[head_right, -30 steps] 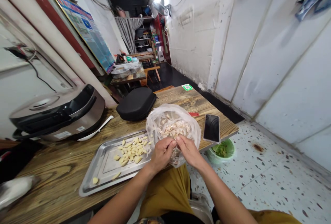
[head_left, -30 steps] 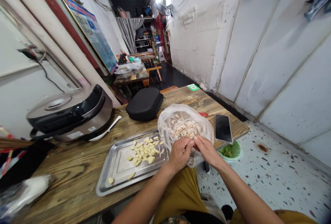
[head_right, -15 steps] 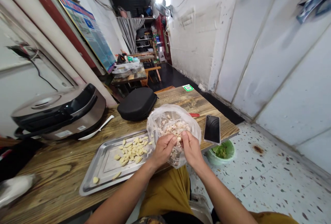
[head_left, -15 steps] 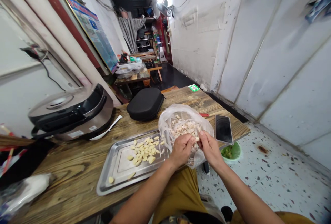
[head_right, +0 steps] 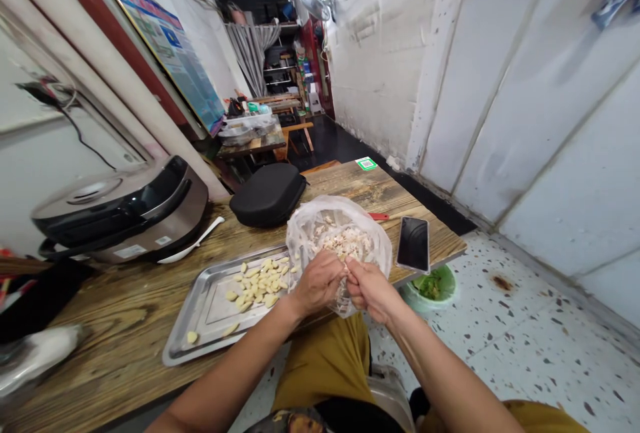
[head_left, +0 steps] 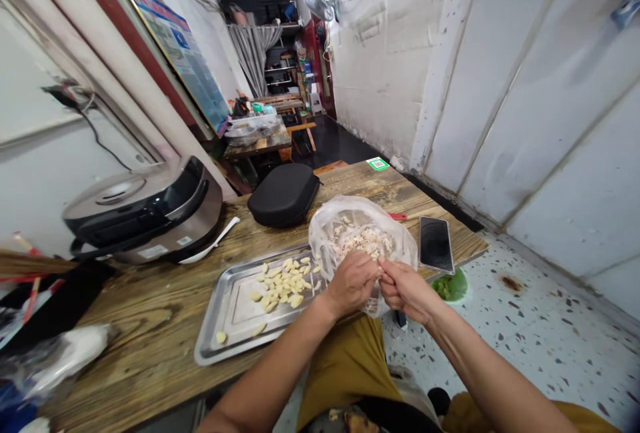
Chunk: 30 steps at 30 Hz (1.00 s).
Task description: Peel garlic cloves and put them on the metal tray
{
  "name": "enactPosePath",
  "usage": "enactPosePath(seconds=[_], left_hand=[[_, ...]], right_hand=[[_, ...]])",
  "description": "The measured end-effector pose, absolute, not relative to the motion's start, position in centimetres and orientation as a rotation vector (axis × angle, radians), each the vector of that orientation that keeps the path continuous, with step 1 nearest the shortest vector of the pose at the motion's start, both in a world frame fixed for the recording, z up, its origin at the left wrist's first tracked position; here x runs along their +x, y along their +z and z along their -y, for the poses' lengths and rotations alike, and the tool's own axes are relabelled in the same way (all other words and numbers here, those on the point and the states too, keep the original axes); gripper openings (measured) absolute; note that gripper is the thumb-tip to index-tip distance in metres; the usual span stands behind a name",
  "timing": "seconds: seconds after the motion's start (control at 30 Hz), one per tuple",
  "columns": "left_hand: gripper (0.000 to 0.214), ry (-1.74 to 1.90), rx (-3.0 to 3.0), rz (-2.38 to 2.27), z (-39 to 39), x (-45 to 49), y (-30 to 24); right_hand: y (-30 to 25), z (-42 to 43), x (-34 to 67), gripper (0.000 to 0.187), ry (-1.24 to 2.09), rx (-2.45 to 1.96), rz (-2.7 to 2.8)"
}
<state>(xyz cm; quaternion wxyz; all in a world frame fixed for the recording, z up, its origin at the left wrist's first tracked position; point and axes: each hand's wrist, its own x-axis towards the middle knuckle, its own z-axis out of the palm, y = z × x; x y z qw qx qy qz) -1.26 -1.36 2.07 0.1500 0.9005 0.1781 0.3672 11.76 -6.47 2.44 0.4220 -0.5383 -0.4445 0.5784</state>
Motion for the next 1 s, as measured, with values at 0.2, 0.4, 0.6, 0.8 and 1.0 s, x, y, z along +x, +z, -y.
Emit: enactPosePath(seconds=[0.2, 0.4, 0.6, 0.8, 1.0], left_hand=[[0.037, 1.027, 1.998, -0.898, 2.3, -0.3, 2.1], [0.039, 0.920, 1.465, -0.970, 3.1, 0.7, 1.9], [0.032, 0.967, 1.512, -0.900, 2.6, 0.1, 2.7], [0.013, 1.103, 1.663, -1.037, 1.9, -0.9, 1.3], [0.018, 1.057, 1.762, -1.028, 1.8, -0.8, 0.9]], right_hand=[[1.5, 6.2, 12.3, 0.042, 0.484, -1.380, 1.532], [0.3, 5.8, 12.6, 0.043, 0.226, -1.363, 1.658], [0.6, 5.4, 11.6, 0.047, 1.231, -1.128, 0.995], [0.8, 5.1, 12.7, 0.041, 1.547, -0.853, 0.661], [0.7, 5.2, 12.9, 0.035, 1.607, -0.823, 0.714]])
